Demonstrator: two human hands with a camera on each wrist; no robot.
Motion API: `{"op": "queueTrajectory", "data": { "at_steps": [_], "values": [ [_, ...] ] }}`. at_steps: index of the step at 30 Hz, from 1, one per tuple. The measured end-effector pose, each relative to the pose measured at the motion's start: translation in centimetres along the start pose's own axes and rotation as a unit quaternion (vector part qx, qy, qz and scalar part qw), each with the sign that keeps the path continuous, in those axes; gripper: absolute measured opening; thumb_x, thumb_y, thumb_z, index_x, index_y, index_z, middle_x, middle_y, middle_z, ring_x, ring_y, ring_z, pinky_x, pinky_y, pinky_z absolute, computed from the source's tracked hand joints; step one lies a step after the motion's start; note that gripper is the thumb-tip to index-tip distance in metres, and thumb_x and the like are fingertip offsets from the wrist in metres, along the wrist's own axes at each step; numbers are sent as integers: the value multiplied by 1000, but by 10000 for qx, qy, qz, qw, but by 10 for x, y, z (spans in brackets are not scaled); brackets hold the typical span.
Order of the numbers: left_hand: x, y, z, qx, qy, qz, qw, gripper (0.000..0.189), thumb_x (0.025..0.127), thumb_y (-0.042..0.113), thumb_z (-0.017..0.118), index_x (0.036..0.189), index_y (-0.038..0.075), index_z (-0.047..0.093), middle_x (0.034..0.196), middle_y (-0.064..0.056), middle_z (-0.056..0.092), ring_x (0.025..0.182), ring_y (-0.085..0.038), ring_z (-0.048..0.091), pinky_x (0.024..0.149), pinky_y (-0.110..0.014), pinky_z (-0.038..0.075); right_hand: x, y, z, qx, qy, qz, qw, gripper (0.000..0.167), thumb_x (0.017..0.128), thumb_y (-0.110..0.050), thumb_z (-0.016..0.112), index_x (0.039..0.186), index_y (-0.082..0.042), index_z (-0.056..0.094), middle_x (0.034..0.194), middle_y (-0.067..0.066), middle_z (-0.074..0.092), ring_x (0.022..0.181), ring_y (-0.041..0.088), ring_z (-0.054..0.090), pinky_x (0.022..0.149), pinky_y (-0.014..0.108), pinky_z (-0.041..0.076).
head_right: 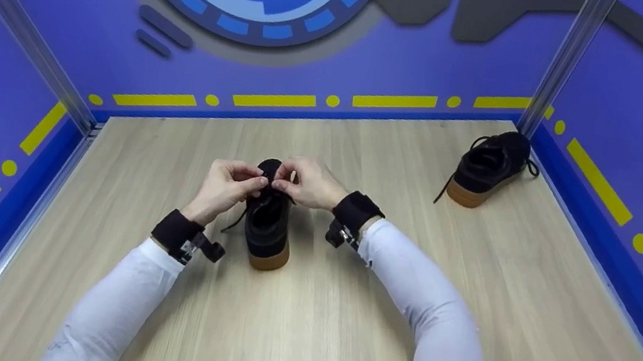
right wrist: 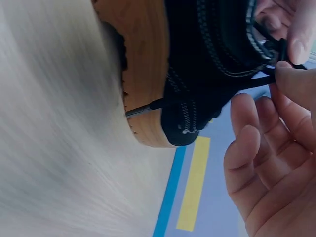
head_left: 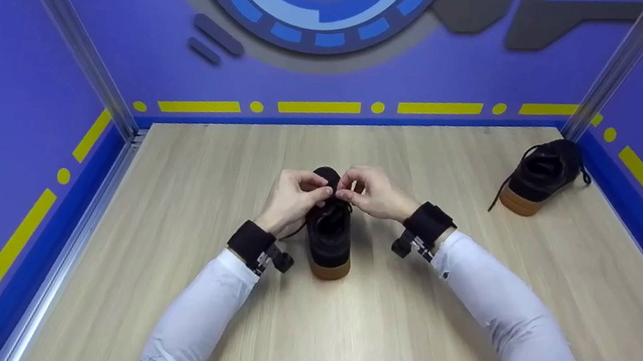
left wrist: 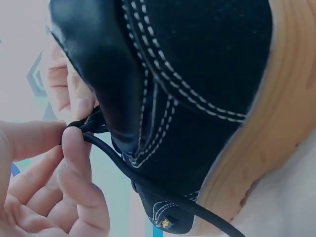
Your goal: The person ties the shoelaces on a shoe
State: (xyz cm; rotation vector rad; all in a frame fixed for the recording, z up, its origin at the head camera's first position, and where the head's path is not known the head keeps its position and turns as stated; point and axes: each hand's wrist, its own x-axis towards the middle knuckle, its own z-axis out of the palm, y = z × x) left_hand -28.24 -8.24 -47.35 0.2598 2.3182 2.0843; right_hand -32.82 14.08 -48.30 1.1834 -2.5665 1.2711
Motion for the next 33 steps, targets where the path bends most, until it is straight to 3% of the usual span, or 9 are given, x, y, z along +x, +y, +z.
{"op": "queueTrajectory", "data": {
  "at_steps": [3, 7, 12, 18, 23, 28, 33],
  "values": [
    [1, -1, -1, 158, -46, 135, 9998, 11, 95, -2, 81, 104, -9, 81, 79, 2, 76, 67, -10, 70, 64, -20, 57, 0, 4, 2, 194, -66, -45, 9998, 11, 104, -6, 78, 110, 3, 77, 103, 21, 77, 86, 29, 68, 76, 20, 52],
    [1, -1, -1, 422, -120, 356, 9984, 10, 96, 0, 81, 103, -7, 83, 78, -1, 77, 68, -9, 69, 60, -18, 53, 0, 7, 4, 208, -140, -219, 9994, 8, 105, -5, 75, 110, 1, 76, 107, 22, 77, 88, 33, 69, 76, 21, 53],
    [1, 0, -3, 1220, -187, 780, 9893, 11, 95, 6, 83, 104, 1, 87, 94, -11, 86, 80, -7, 73, 73, -18, 58, -1, 8, 6, 40, -130, -161, 9998, 6, 105, -9, 74, 104, -2, 74, 104, 18, 74, 85, 20, 65, 73, 20, 50],
    [2, -1, -3, 2354, -194, 1241, 9638, 9, 93, 9, 84, 101, 8, 88, 98, -8, 88, 89, -17, 81, 82, -27, 64, -2, 13, 10, 130, -144, -137, 9997, 9, 106, -10, 71, 106, -1, 73, 104, 18, 73, 83, 24, 64, 72, 19, 50],
    [3, -2, -2, 2830, -57, 1568, 9462, 9, 90, 7, 83, 97, 9, 87, 93, -5, 87, 84, -18, 80, 79, -29, 63, -3, 8, 5, 625, -255, 265, 9974, 13, 106, -9, 70, 108, 2, 76, 105, 19, 70, 77, 12, 61, 67, 18, 49],
    [3, -2, 0, 3160, 21, 2087, 9255, 10, 87, 4, 82, 95, 8, 85, 88, -5, 86, 77, -18, 77, 73, -28, 60, 1, 4, -2, 1518, -597, 1123, 9802, 21, 111, -9, 63, 115, 7, 77, 91, 8, 66, 66, 6, 59, 57, 19, 48],
    [3, -5, 1, 3393, 77, 2840, 8967, 11, 86, 0, 82, 94, 7, 83, 86, -7, 84, 74, -21, 76, 70, -32, 61, 8, 6, -10, 1955, -1089, 1662, 9604, 24, 112, -8, 62, 121, 9, 76, 77, -2, 67, 66, 6, 60, 62, 21, 51]
  ]
}}
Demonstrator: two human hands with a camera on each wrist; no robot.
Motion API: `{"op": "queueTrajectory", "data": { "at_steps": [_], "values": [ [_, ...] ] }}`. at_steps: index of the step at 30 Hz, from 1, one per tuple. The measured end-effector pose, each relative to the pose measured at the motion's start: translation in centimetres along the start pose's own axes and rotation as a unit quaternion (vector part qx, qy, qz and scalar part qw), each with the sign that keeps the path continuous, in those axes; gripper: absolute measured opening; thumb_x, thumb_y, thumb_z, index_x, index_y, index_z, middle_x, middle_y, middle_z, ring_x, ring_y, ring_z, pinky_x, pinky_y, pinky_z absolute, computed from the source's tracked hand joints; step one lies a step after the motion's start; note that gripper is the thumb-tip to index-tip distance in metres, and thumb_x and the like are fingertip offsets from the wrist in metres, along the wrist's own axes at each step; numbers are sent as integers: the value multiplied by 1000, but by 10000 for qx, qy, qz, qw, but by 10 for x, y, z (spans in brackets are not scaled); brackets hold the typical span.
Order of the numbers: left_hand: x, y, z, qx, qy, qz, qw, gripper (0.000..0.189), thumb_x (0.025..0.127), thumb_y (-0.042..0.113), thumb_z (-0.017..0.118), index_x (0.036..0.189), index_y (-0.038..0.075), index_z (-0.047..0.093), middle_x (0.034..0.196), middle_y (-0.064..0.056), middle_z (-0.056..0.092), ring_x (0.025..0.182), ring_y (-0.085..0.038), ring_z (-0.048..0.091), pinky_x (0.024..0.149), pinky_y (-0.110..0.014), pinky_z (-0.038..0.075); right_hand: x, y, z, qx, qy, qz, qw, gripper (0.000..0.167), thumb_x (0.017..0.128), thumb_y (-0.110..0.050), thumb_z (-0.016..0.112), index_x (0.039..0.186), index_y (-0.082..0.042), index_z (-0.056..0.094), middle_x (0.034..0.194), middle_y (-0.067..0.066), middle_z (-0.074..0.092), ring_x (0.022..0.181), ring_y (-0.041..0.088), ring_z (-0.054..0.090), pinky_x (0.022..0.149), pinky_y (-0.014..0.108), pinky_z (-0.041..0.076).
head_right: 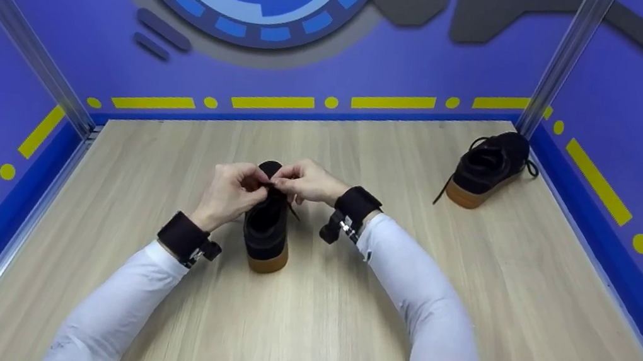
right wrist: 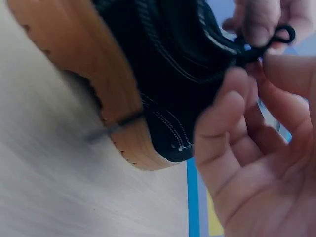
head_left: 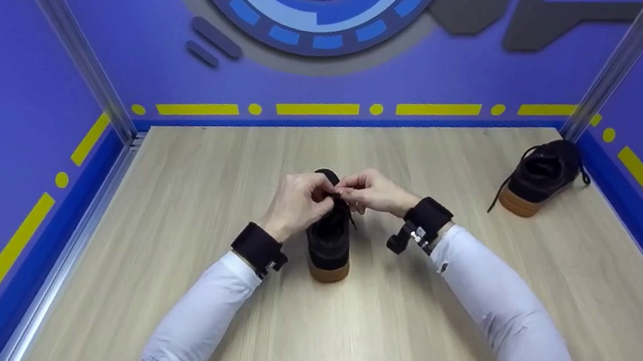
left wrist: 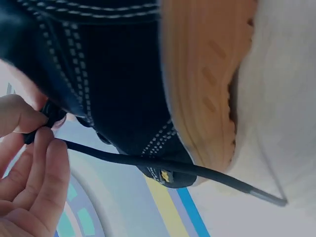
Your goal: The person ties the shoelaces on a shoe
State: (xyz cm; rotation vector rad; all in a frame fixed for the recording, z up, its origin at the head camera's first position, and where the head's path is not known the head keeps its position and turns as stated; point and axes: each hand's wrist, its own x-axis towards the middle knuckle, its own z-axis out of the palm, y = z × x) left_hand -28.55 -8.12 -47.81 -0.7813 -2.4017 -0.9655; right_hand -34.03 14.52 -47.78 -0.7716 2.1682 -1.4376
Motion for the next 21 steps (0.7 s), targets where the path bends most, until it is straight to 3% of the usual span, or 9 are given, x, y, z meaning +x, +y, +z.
{"op": "queueTrajectory", "data": {
  "at_steps": [4, 8, 15, 21],
  "values": [
    [-1, -1, 1, 97, 158, 368, 9992, 12, 85, -2, 81, 94, 5, 81, 84, -8, 80, 73, -23, 73, 68, -34, 61, 5, -3, -5, 192, -262, 114, 9994, 21, 111, -7, 65, 120, 8, 77, 78, -4, 69, 65, 5, 58, 64, 21, 51],
    [-3, -1, 1, 68, 220, 548, 9982, 13, 84, -5, 80, 94, 4, 80, 86, -8, 79, 73, -23, 73, 68, -34, 61, 9, -2, -7, 584, -437, 279, 9969, 13, 109, -5, 67, 109, -3, 80, 77, -5, 70, 65, 5, 58, 64, 21, 51],
    [-5, -3, -1, 172, 103, 735, 9971, 16, 83, -7, 81, 93, 5, 79, 87, -5, 75, 74, -22, 71, 68, -32, 60, 12, 1, -5, 1464, -800, 957, 9813, 25, 112, -6, 62, 94, -18, 75, 76, -9, 61, 66, 8, 48, 68, 26, 42],
    [-9, -5, -3, 82, 20, 737, 9972, 14, 83, -2, 81, 95, 5, 78, 93, -9, 76, 77, -23, 72, 69, -33, 61, 14, -5, -3, 1351, -937, 1137, 9798, 24, 115, -14, 58, 94, -18, 68, 78, -7, 55, 69, 9, 48, 69, 27, 39]
  ]
}}
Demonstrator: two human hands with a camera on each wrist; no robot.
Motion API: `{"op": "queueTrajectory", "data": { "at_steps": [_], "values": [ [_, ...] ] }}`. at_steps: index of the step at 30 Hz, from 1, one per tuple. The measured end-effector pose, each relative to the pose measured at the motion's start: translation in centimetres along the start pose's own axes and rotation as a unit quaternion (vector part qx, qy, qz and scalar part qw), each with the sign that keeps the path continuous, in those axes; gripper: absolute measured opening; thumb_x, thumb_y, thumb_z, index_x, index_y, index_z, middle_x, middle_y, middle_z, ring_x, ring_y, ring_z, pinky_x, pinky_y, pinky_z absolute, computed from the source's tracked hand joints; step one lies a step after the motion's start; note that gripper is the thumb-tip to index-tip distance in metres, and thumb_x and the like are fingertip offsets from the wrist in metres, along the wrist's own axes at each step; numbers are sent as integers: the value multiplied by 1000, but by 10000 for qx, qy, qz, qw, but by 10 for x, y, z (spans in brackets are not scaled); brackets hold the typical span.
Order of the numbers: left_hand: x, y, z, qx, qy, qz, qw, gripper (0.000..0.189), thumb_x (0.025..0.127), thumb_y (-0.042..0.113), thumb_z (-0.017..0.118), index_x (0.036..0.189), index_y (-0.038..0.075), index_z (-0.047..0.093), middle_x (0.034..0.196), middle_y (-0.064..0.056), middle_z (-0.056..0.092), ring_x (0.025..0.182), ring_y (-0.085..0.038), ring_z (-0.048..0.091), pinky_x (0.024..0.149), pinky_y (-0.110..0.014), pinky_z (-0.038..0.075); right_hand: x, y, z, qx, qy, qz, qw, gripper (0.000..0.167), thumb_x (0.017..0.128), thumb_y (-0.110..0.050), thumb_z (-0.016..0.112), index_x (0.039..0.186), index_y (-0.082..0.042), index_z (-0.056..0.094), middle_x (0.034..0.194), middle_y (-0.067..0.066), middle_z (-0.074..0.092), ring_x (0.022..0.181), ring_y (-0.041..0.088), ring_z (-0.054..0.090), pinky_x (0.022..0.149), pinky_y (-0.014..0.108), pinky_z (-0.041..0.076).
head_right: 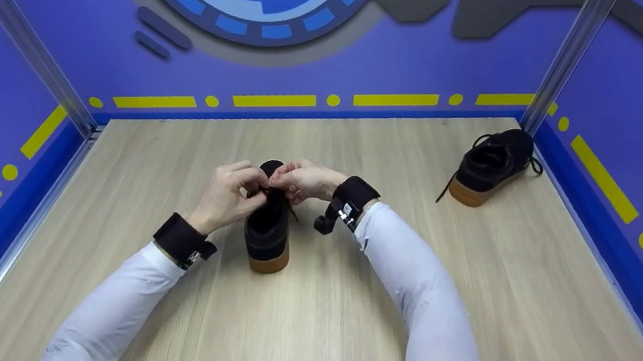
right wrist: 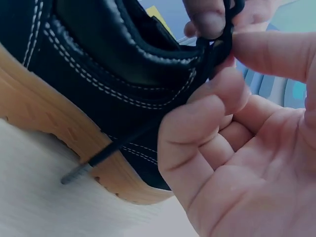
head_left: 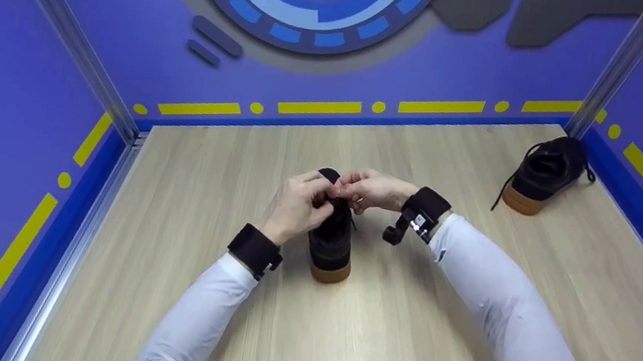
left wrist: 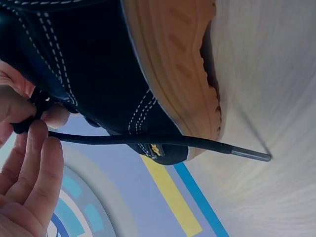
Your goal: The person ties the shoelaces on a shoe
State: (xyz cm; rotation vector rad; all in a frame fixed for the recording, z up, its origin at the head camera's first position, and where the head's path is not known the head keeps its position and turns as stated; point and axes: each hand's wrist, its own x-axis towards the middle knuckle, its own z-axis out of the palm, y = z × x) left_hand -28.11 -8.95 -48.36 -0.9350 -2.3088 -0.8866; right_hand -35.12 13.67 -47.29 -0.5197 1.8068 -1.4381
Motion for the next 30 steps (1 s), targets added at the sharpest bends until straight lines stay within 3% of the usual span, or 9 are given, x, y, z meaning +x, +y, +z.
{"op": "queueTrajectory", "data": {
  "at_steps": [13, 19, 25, 30],
  "values": [
    [-3, 5, -2, 114, 130, -482, 9987, 10, 86, 7, 82, 87, 6, 72, 84, -10, 70, 73, -22, 70, 66, -31, 57, -11, -18, 4, -1052, 427, -302, 9931, 16, 117, -17, 56, 105, -9, 63, 81, -2, 59, 71, 9, 57, 64, 21, 50],
    [-1, 6, -1, 101, 100, -775, 9969, 9, 86, 7, 82, 85, 7, 72, 82, -9, 72, 73, -22, 69, 67, -30, 55, -12, -16, 7, -899, 391, -363, 9945, 15, 113, -18, 62, 99, -12, 64, 80, -2, 60, 70, 9, 58, 61, 21, 51],
    [-1, 5, 0, 39, 136, -787, 9968, 9, 84, 4, 82, 85, 6, 74, 84, -10, 73, 75, -23, 71, 68, -33, 57, -9, -8, 10, -965, 671, -631, 9911, 16, 106, -16, 77, 93, -16, 69, 76, -7, 64, 65, 6, 58, 62, 20, 51],
    [-2, 5, 0, -24, 121, -761, 9970, 8, 86, 4, 82, 86, 7, 75, 84, -9, 76, 77, -22, 73, 70, -31, 59, -8, -2, 12, -785, 880, -770, 9900, 14, 103, -9, 80, 97, -15, 69, 76, -9, 68, 62, 6, 59, 60, 19, 52]
  ]
}}
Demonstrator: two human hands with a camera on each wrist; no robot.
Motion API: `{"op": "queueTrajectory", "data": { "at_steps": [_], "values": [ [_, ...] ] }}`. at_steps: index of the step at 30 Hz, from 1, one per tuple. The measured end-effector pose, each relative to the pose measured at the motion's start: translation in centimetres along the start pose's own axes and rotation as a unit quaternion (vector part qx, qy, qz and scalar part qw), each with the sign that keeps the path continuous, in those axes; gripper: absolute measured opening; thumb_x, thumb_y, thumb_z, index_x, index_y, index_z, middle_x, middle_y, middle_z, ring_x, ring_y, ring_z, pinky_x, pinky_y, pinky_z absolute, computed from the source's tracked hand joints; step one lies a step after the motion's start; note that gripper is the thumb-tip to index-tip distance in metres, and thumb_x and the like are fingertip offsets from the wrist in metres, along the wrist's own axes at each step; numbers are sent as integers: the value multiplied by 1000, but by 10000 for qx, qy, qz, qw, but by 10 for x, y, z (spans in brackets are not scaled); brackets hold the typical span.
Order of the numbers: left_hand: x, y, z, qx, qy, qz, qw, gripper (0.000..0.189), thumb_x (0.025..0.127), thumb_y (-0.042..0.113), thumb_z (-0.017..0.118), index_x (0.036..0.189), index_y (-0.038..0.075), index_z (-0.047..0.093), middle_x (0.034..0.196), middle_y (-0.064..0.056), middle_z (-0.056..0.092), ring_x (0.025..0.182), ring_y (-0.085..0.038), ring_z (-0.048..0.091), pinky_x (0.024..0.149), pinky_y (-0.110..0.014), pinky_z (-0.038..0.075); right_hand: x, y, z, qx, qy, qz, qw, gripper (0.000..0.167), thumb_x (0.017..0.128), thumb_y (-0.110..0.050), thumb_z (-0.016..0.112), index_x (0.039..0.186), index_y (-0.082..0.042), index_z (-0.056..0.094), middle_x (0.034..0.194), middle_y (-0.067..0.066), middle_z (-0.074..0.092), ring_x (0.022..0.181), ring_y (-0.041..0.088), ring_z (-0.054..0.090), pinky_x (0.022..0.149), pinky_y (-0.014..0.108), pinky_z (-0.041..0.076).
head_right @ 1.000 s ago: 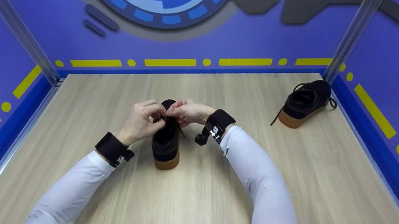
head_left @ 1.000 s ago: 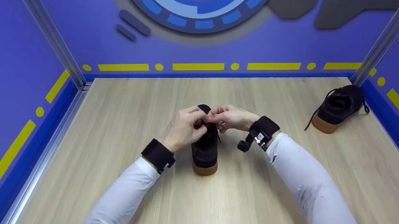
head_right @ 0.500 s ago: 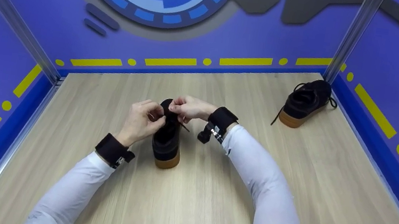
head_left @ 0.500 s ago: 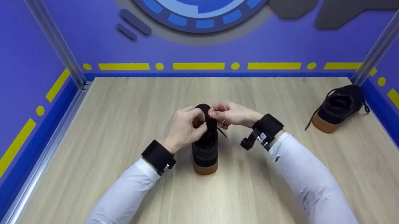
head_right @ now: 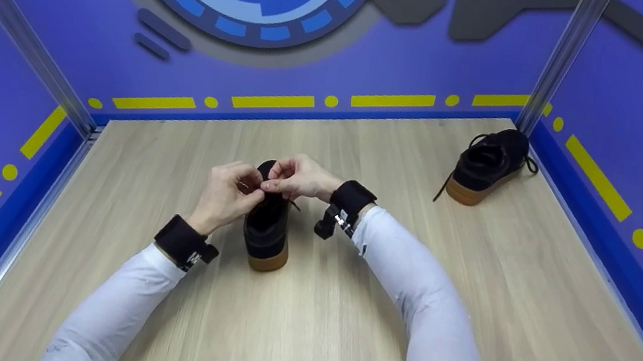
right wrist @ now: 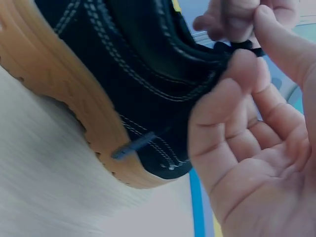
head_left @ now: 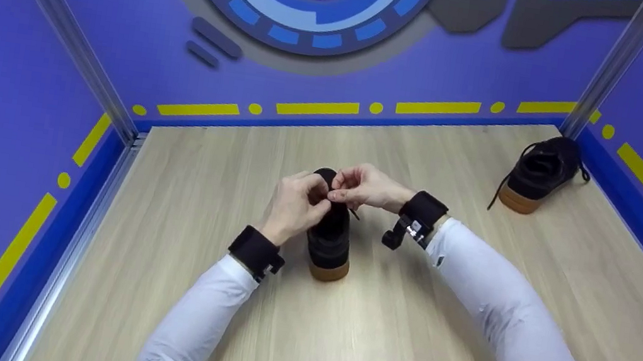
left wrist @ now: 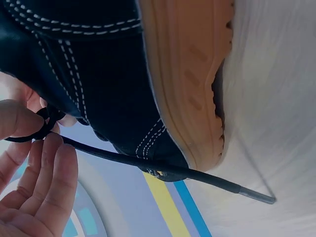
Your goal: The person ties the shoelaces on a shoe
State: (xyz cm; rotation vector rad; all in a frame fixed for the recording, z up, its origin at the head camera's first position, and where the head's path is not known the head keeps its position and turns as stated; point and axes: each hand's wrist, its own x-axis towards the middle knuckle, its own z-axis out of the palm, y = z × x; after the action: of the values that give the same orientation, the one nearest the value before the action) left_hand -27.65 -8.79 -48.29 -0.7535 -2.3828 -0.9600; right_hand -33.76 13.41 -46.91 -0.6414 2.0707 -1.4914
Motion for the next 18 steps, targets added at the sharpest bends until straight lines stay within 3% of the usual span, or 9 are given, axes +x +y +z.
{"op": "queueTrajectory", "data": {
  "at_steps": [7, 11, 18],
  "values": [
    [1, -2, 0, -304, 11, -151, 9994, 7, 85, 1, 83, 87, 5, 78, 85, -10, 79, 77, -23, 76, 71, -32, 63, 3, 7, 3, 259, 136, 32, 9996, 4, 103, -10, 80, 105, -12, 77, 83, -11, 74, 66, 6, 60, 61, 19, 52],
    [1, -2, 0, -368, -14, -222, 9991, 6, 87, 2, 83, 88, 6, 79, 86, -10, 80, 78, -22, 77, 72, -29, 62, 3, 10, 3, 441, 237, -7, 9987, 7, 104, -7, 79, 107, -9, 84, 85, -10, 79, 67, 4, 63, 63, 18, 54],
    [1, 3, -8, -87, -94, -171, 9998, 8, 93, 10, 88, 88, 8, 81, 83, -6, 81, 71, -18, 71, 67, -30, 56, -1, 7, 3, 498, 500, -176, 9974, 10, 105, -7, 77, 99, -10, 85, 79, -8, 80, 61, 3, 68, 59, 18, 58]
  ]
}}
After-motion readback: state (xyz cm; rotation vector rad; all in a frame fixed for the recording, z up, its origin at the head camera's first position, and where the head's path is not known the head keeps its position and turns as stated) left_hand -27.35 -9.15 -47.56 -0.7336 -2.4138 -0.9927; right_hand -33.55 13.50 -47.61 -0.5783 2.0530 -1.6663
